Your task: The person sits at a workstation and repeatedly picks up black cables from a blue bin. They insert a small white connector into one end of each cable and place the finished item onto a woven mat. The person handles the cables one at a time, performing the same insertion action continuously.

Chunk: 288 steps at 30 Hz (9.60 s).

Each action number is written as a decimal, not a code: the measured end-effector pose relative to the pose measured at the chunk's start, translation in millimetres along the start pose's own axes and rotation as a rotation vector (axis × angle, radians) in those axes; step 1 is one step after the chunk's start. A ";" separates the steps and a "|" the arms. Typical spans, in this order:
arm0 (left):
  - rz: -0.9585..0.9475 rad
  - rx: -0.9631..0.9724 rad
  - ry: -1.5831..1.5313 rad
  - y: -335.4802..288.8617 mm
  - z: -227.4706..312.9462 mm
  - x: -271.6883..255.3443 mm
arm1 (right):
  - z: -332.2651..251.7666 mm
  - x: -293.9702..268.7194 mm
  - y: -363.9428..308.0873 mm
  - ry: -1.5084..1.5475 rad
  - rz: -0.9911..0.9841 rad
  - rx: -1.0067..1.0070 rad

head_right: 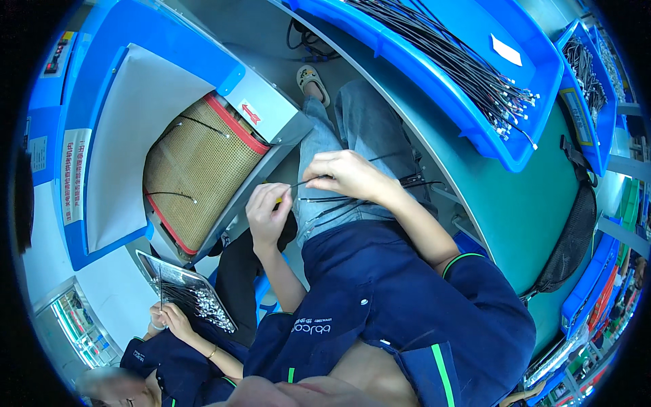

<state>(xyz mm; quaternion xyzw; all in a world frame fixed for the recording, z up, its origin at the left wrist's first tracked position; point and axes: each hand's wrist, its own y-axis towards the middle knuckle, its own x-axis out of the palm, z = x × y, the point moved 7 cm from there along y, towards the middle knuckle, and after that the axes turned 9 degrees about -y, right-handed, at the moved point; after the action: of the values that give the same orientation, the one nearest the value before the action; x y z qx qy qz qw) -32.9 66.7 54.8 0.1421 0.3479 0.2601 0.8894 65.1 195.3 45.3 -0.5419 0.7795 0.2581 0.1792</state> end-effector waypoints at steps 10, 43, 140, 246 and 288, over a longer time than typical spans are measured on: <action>0.229 -0.264 0.187 -41.2 -44.0 -79.3 | 33.2 -39.8 -14.3 -0.179 -0.051 0.199; 0.218 -0.327 0.246 -62.5 -51.4 -101.4 | 4.0 -55.7 -22.9 -0.501 0.274 -0.264; 0.145 -0.352 0.239 -52.9 -34.8 -109.9 | 24.6 -48.8 -32.1 -0.253 0.142 -0.113; -0.096 -0.379 -0.307 -30.6 -28.7 32.6 | 2.6 22.1 -9.4 -0.207 -0.106 -0.047; 0.031 -0.032 -0.061 -11.7 -2.5 14.1 | 3.8 19.6 -2.9 -0.080 0.012 -0.094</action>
<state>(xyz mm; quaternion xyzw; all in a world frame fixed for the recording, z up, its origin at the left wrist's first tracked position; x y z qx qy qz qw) -21.7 65.1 40.2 0.1413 0.3141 0.2747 0.8977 61.0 182.1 30.6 -0.5343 0.7620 0.3171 0.1829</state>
